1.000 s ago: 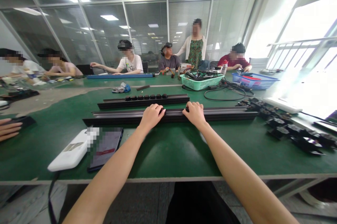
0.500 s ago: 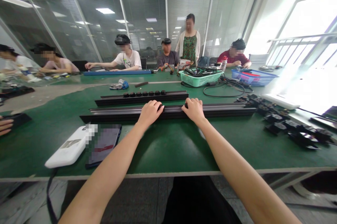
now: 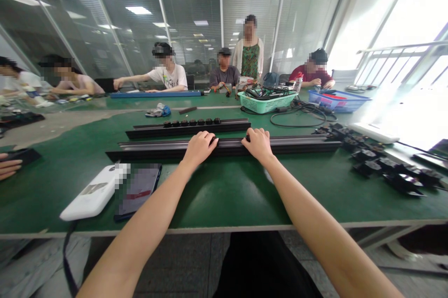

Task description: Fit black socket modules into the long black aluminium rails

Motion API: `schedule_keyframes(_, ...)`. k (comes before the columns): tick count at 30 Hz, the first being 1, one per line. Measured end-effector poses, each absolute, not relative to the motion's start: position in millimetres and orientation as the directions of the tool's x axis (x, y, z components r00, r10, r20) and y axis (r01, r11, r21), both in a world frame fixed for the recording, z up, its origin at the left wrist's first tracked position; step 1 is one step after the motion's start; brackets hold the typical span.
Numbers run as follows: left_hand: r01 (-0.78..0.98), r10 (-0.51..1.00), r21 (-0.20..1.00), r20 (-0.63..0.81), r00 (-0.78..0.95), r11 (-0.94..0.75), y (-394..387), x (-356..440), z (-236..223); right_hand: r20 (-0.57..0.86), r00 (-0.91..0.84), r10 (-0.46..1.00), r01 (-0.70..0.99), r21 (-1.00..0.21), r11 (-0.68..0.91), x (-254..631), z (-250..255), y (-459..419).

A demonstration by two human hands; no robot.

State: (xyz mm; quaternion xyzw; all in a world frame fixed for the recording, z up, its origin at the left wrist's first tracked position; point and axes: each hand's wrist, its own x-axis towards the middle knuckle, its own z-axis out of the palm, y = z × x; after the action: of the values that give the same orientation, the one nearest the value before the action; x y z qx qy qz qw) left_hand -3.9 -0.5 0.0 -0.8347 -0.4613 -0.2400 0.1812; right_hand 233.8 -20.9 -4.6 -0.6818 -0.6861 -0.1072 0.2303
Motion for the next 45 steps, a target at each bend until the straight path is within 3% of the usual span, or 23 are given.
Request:
schedule_keyframes(28, 0.857, 0.684, -0.07, 0.571, 0.455, -0.511, 0.4, -3.7, -1.2, 0.445, 0.08, 0.892, 0.973, -0.23, 0.027, 236.3, -2.0, -21.7)
schedule_keyframes(34, 0.854, 0.681, -0.055, 0.577, 0.45, -0.518, 0.5, -4.0, -0.8, 0.377, 0.113, 0.919, 0.957, -0.292, 0.003, 238.3, -1.8, -19.7)
schedule_keyframes(45, 0.861, 0.695, -0.062, 0.563, 0.447, -0.504, -0.2, -2.6, 0.1, 0.331, 0.126, 0.935, 0.968, -0.246, -0.043, 239.2, -0.6, -22.0)
